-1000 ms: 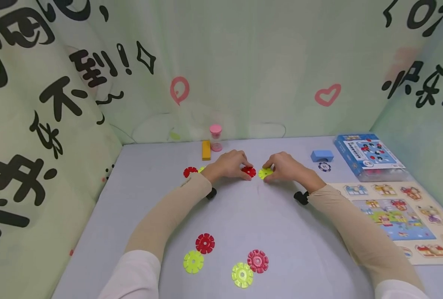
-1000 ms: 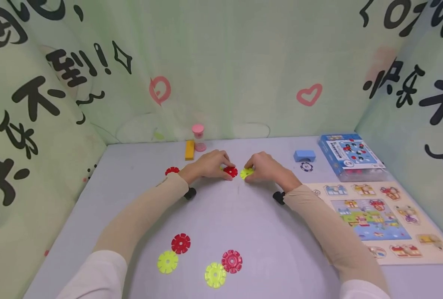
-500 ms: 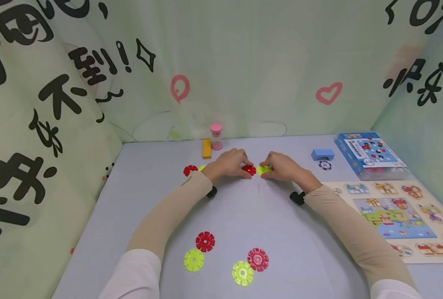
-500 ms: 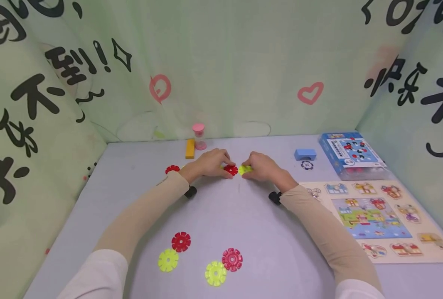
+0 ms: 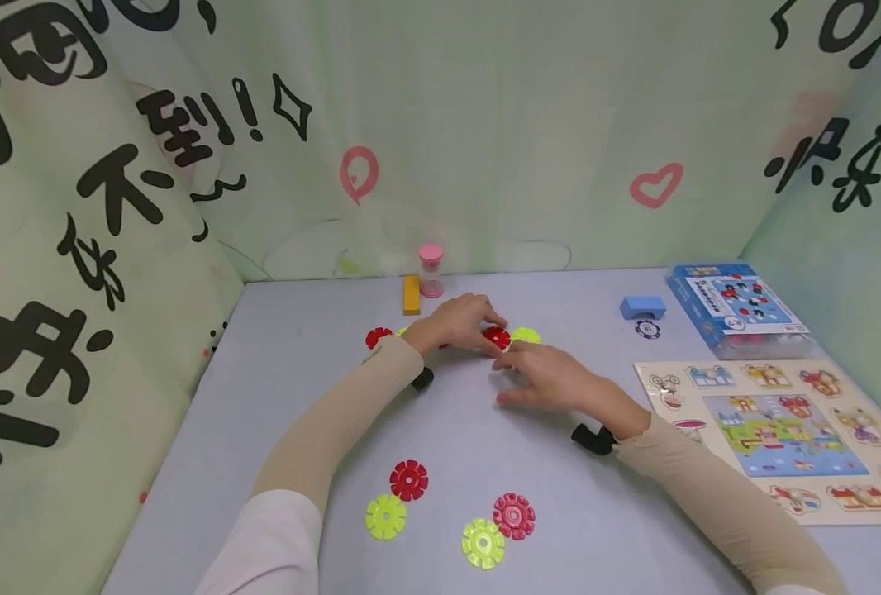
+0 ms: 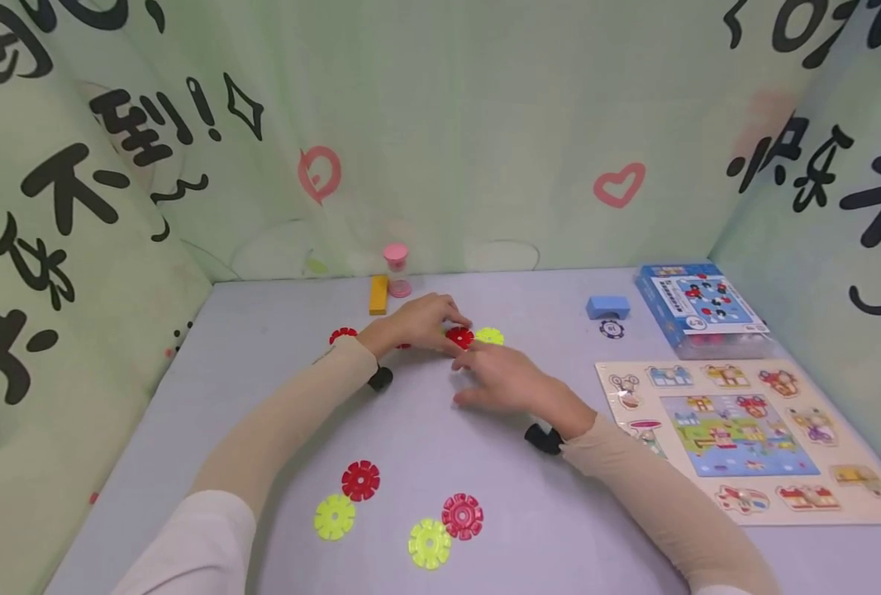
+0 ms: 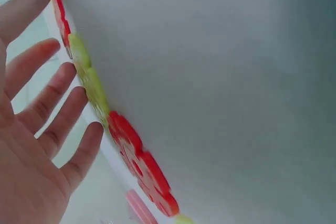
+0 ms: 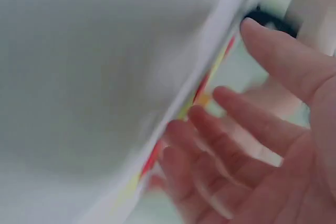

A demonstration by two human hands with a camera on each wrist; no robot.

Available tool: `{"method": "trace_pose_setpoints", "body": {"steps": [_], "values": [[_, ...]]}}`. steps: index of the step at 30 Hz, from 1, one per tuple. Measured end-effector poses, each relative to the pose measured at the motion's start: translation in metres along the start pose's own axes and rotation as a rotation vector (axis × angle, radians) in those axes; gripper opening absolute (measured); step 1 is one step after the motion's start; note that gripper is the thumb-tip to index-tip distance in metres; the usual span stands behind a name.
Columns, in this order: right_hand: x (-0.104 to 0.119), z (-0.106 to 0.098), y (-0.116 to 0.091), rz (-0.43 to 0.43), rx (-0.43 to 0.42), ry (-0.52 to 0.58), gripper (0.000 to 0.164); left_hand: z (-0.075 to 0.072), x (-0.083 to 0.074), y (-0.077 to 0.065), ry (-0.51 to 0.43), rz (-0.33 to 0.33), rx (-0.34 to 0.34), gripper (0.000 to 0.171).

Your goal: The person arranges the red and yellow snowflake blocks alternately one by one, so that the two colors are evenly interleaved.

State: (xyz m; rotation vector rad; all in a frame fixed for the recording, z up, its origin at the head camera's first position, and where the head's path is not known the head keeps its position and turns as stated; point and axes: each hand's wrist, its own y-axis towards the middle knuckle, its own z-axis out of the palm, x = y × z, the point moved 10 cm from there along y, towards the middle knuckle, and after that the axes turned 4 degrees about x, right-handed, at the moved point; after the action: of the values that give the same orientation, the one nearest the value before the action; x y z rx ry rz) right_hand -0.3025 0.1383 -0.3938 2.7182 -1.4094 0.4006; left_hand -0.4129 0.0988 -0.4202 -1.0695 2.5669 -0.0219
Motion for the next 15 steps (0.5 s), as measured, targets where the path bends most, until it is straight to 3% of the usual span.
{"method": "trace_pose_setpoints", "body": {"steps": [4,9,12,15], "values": [[0.060,0.016,-0.022,-0.187,0.006,0.058,0.038,0.002,-0.008,0.009,-0.010,0.026,0.003,0.057],[0.126,0.035,-0.042,-0.408,0.096,0.036,0.038,0.006,-0.017,0.024,0.027,0.048,0.002,0.059],[0.153,0.042,-0.047,-0.505,0.124,-0.020,0.040,0.008,-0.022,0.030,0.048,0.052,0.017,0.060],[0.171,0.045,-0.045,-0.547,0.128,-0.068,0.043,0.008,-0.026,0.032,0.052,0.049,0.028,0.058]]}}
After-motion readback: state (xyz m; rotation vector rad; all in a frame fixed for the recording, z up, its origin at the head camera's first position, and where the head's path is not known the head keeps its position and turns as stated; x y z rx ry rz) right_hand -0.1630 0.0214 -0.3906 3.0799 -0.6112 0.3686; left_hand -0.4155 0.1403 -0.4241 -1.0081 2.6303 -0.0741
